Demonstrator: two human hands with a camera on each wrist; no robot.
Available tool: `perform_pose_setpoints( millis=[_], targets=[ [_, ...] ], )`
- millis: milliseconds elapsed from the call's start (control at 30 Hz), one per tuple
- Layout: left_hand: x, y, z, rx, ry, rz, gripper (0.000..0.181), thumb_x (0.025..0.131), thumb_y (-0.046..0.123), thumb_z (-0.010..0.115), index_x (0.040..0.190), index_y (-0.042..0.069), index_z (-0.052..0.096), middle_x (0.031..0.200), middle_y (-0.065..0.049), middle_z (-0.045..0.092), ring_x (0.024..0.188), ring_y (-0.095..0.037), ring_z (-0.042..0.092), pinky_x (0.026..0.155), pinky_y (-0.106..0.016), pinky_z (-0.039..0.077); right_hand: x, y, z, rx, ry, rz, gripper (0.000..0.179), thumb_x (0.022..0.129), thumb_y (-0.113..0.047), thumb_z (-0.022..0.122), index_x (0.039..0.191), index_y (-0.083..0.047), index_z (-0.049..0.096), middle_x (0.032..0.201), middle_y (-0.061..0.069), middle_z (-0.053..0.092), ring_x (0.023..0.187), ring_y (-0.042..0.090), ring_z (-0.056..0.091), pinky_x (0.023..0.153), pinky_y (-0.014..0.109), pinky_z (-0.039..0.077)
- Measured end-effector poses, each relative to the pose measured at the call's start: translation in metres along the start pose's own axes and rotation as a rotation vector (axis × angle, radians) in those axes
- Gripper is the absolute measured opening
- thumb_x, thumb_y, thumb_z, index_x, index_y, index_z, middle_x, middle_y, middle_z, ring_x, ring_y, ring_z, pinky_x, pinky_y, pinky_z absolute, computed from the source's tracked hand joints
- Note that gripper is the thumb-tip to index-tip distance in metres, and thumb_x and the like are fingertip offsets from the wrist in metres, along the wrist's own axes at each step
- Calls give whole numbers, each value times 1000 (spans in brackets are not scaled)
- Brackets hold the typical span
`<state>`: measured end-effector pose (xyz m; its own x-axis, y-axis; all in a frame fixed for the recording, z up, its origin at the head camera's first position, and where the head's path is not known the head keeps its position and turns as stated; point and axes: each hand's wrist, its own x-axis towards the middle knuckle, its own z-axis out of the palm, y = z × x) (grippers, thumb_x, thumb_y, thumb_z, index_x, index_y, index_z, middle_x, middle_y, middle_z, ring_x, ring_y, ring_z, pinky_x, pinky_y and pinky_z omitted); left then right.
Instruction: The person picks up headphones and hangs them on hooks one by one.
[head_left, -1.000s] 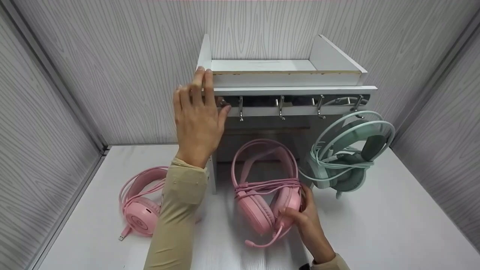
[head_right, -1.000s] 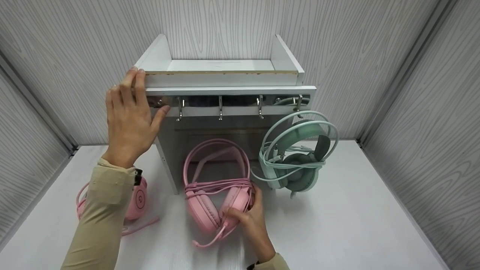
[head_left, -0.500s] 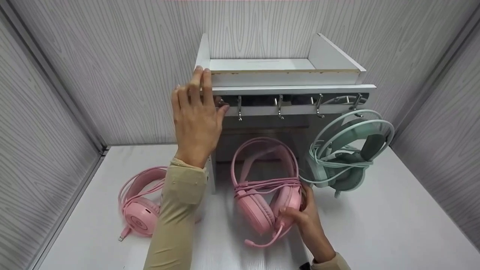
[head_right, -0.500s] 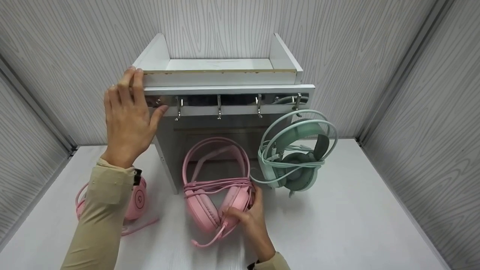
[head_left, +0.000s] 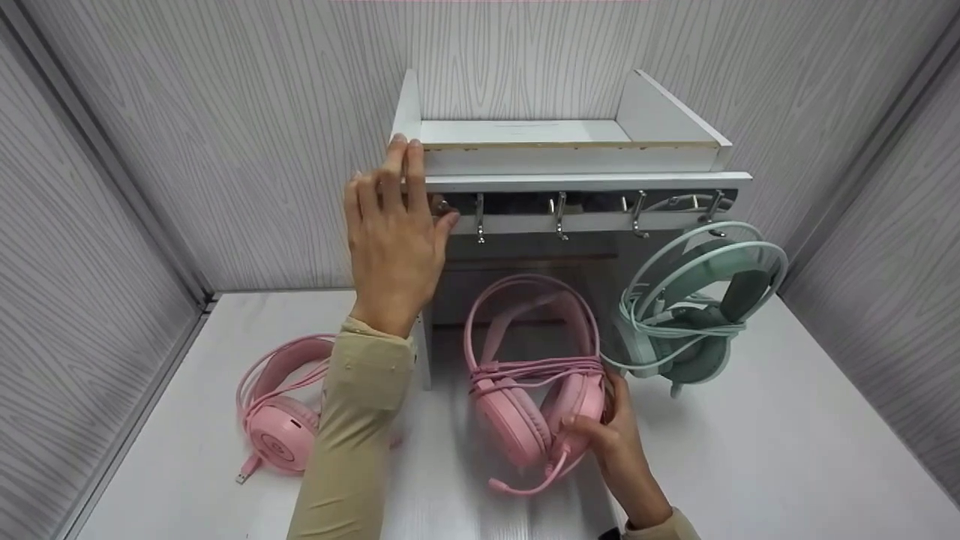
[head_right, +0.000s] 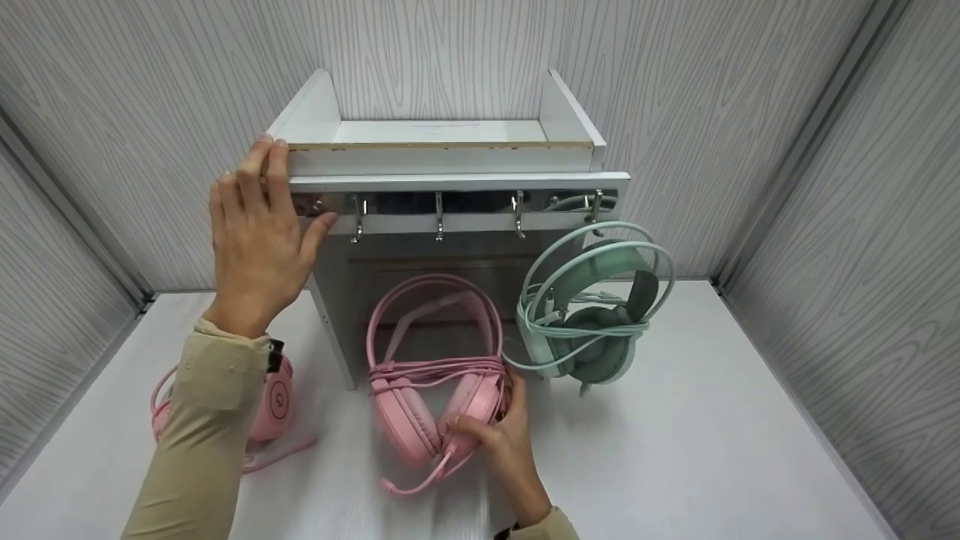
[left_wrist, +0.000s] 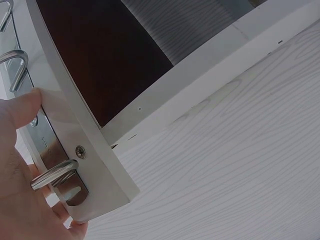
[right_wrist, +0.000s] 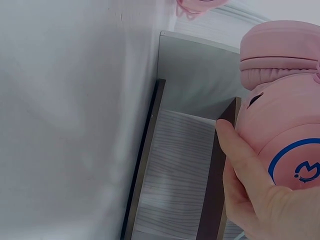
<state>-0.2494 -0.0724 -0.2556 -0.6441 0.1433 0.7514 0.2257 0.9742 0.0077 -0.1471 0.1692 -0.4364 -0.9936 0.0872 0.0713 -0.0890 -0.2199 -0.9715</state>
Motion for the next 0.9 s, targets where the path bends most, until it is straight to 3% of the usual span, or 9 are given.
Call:
perform_pose_setpoints(
  millis=[467, 900],
  targets=[
    [0, 1, 0, -24, -7, -3, 76, 102, 45, 56, 157, 2, 25, 158, -17, 27, 128, -39, 37, 118, -50, 22, -1, -3, -1, -1, 16, 5, 96, 78, 3, 64, 157, -1, 10, 155, 23, 24, 129, 31, 38, 96, 23, 47],
    [1, -2, 1, -37, 14, 1, 77, 100, 44, 60, 156, 2, 26, 157, -17, 29, 126, -39, 38, 117, -50, 23, -2, -5, 2, -16, 11, -8, 93, 78, 4, 65, 156, -2, 14, 150, 21, 30, 123, 22, 44, 97, 24, 46]
  ],
)
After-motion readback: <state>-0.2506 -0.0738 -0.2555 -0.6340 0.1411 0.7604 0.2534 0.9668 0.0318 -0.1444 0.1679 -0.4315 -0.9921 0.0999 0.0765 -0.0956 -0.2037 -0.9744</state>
